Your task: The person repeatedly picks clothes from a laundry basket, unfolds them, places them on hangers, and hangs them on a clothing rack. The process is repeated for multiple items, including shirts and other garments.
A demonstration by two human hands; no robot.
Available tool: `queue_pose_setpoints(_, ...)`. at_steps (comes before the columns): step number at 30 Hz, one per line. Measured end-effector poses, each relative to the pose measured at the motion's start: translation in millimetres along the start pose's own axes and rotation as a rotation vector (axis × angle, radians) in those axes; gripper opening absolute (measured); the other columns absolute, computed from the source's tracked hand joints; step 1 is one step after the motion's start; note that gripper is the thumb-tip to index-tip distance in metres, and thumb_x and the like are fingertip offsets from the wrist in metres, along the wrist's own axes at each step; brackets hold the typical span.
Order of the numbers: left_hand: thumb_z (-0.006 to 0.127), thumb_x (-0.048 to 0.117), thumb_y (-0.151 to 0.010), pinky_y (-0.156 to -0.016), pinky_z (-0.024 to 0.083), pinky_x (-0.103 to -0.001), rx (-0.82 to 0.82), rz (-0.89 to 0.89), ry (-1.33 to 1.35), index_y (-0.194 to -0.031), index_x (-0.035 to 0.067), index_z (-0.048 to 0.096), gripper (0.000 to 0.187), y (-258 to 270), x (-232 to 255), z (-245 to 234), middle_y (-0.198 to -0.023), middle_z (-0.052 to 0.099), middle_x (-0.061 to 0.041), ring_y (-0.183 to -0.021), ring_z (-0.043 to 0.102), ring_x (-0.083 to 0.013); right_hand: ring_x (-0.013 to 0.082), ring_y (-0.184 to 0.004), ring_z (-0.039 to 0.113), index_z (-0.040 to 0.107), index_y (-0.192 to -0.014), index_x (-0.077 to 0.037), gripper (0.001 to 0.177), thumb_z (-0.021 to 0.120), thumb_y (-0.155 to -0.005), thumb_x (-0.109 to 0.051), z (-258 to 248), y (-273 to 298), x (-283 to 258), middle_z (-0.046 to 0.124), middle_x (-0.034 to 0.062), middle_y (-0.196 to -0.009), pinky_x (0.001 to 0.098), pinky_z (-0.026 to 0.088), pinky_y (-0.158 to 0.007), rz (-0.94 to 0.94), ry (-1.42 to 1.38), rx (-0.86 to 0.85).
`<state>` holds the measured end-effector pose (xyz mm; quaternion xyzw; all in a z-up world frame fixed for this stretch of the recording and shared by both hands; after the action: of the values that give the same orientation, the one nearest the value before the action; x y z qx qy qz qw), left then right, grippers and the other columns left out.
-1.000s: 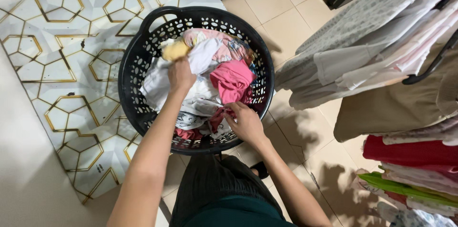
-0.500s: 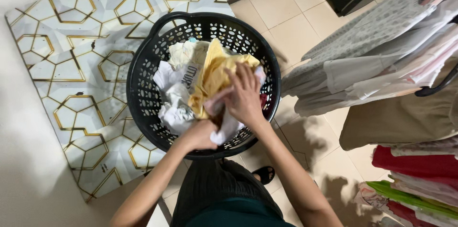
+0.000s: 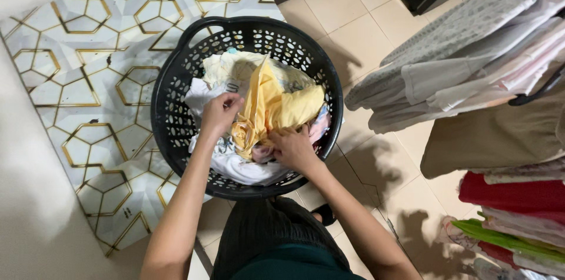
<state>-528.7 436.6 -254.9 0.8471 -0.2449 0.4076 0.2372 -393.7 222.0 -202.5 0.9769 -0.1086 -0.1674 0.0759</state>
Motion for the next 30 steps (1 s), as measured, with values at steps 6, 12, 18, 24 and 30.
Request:
queue_pose_setpoints(6,0.079,0.052,-0.083,-0.096,0.047,-0.055,0.217,-0.311,-0.447,-0.149,-0.010,0.030,0.103,-55.5,-52.9,26.0,-0.123,0.065,-0.030,-0.113,0.063,-0.0427,0.0284,-0.105,0.066,0.067,-0.116,-0.006,0.048,0.073,-0.075,-0.030,-9.0,11.2,-3.6,0.072,0.0119,-0.098,0.0552,0.034,-0.100,0.025,-0.030,-0.024)
queue_pose_setpoints(12,0.086,0.046,-0.075,-0.107,0.033,-0.063,0.238,-0.487,-0.434,-0.132,-0.004,0.052,0.083,-48.5,-81.1,40.5,-0.119,0.068,-0.023,-0.115,0.064,-0.0402,0.0304,-0.106,0.066,0.068,-0.105,-0.006,0.037,0.073,-0.076,-0.028,-15.6,11.5,-6.9,0.073,0.0112,-0.095,0.0562,0.031,-0.108,0.091,-0.108,0.004)
queue_pose_setpoints(18,0.080,0.039,-0.090,-0.084,0.053,-0.050,0.057,-0.331,-0.397,-0.094,0.004,0.076,0.035,-39.9,-72.3,25.8,-0.096,0.074,-0.018,-0.092,0.070,-0.0369,0.0330,-0.105,0.066,0.069,-0.100,-0.006,0.041,0.079,-0.068,-0.029,-23.9,8.2,-4.0,0.070,0.0123,-0.104,0.0551,0.035,-0.101,0.036,-0.141,0.091)
queue_pose_setpoints(24,0.073,0.017,-0.091,-0.065,0.045,-0.034,0.018,-0.318,0.344,-0.087,0.010,0.068,0.010,-19.4,5.1,-40.8,-0.082,0.069,-0.002,-0.071,0.058,-0.0159,0.0314,-0.103,0.065,0.074,-0.090,-0.009,0.036,0.081,-0.063,-0.031,-35.5,6.1,7.3,0.068,0.0102,-0.099,0.0479,0.042,-0.093,0.108,-0.233,0.105)
queue_pose_setpoints(30,0.069,0.000,-0.098,-0.071,0.037,-0.022,0.120,0.200,0.906,-0.082,0.009,0.051,0.025,-3.0,114.5,-104.8,-0.079,0.048,0.005,-0.075,0.043,-0.0064,0.0331,-0.102,0.063,0.078,-0.092,-0.009,0.041,0.085,-0.059,-0.032,-59.9,2.9,10.2,0.067,0.0126,-0.102,0.0470,0.044,-0.091,0.086,-0.129,0.021)
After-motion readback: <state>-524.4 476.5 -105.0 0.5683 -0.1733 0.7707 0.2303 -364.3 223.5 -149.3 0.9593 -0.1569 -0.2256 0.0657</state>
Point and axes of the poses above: each hand's wrist, its own y-axis away from the middle knuckle, its own z-axis out of the palm, x = y × z, the point moved 1 cm from there along -y, towards the middle knuckle
